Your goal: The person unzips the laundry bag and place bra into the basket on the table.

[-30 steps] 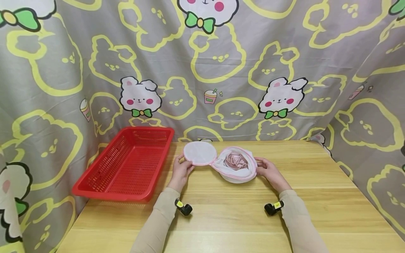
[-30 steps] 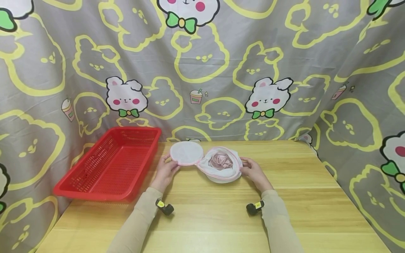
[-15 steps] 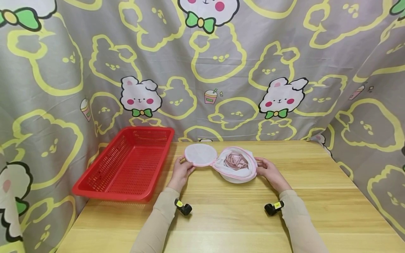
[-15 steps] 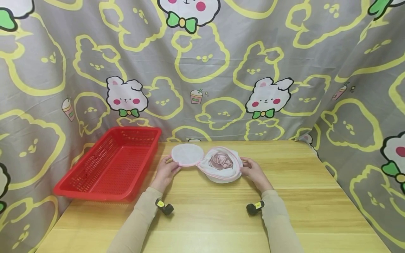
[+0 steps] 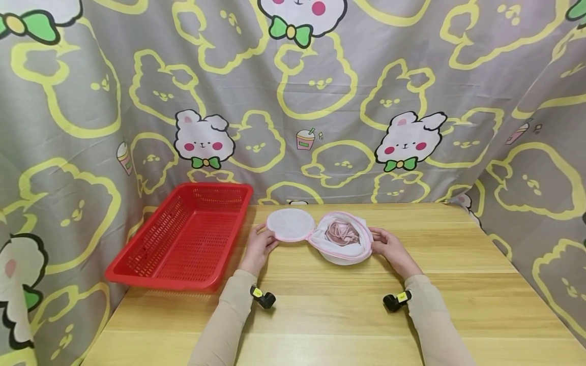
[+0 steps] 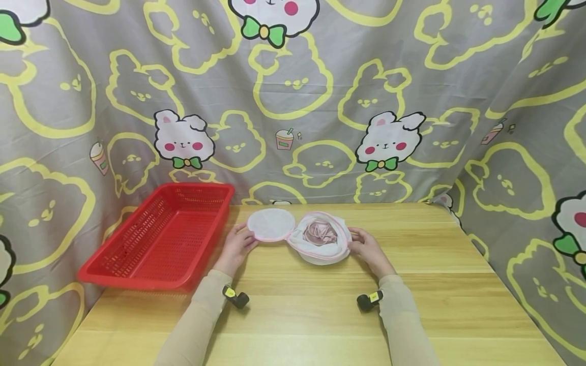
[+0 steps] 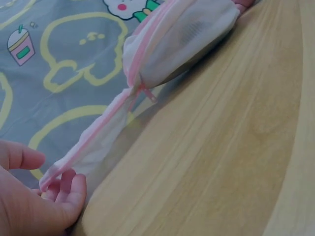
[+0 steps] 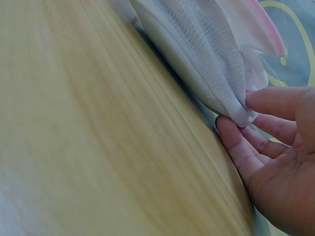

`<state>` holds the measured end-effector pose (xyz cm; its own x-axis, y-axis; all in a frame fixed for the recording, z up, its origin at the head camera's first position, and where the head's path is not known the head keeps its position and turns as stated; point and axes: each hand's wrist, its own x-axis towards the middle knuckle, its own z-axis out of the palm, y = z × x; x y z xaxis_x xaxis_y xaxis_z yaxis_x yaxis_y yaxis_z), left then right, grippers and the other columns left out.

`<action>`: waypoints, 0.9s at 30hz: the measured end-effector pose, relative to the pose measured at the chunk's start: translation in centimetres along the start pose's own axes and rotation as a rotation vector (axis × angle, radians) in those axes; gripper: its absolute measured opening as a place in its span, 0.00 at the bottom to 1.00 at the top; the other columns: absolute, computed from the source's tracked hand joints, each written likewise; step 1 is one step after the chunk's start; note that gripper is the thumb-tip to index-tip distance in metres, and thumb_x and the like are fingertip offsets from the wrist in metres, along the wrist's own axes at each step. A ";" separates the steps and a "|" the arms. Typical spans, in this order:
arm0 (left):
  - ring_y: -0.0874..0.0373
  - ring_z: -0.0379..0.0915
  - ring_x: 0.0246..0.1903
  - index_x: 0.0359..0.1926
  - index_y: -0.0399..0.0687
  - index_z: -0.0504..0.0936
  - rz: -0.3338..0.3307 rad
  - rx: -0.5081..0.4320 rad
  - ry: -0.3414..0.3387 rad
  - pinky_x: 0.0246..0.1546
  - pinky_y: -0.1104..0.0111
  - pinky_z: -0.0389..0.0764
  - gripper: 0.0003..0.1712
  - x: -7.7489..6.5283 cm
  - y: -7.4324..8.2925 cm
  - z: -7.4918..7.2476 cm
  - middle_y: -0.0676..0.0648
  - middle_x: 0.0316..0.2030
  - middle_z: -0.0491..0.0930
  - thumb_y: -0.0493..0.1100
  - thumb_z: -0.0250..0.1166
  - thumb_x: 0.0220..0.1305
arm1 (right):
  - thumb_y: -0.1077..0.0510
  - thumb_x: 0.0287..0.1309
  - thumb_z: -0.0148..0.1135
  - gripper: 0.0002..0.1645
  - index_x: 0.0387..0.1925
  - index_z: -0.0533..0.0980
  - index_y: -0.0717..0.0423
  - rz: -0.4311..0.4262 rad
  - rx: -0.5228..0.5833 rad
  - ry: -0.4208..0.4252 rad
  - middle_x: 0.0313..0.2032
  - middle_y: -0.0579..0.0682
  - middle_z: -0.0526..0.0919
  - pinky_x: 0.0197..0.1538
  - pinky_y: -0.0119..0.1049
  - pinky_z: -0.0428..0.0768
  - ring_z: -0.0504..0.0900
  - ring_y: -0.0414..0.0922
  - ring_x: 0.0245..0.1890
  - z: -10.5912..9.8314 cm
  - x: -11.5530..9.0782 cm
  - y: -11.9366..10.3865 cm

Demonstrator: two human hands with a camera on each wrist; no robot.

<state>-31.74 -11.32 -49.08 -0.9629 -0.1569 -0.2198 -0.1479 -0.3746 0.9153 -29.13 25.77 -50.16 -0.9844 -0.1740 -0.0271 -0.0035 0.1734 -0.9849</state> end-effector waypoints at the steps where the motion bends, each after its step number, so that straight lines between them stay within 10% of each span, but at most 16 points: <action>1: 0.62 0.73 0.26 0.68 0.34 0.56 -0.001 0.004 0.005 0.35 0.71 0.80 0.34 0.0 0.1 0.0 0.48 0.28 0.73 0.27 0.54 0.60 | 0.67 0.63 0.55 0.35 0.70 0.57 0.68 0.001 0.002 0.001 0.61 0.72 0.68 0.45 0.27 0.79 0.79 0.31 0.41 0.0 0.0 0.0; 13: 0.61 0.70 0.26 0.68 0.35 0.56 -0.002 0.028 0.046 0.32 0.72 0.78 0.34 0.0 0.7 -0.5 0.51 0.24 0.70 0.30 0.56 0.63 | 0.65 0.63 0.57 0.36 0.70 0.58 0.66 0.009 -0.006 0.008 0.62 0.71 0.69 0.46 0.26 0.79 0.79 0.31 0.42 0.1 0.0 0.0; 27: 0.57 0.67 0.35 0.65 0.31 0.61 0.125 0.159 0.098 0.33 0.71 0.72 0.31 -0.3 1.3 0.1 0.42 0.46 0.68 0.31 0.57 0.61 | 0.64 0.62 0.57 0.36 0.69 0.59 0.65 0.005 0.001 0.008 0.62 0.70 0.69 0.47 0.27 0.79 0.79 0.31 0.44 0.0 0.2 0.4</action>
<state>-31.69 -11.71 -47.79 -0.9504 -0.2841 -0.1262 -0.0704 -0.1989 0.9775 -29.30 25.85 -50.55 -0.9857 -0.1656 -0.0307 0.0016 0.1734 -0.9849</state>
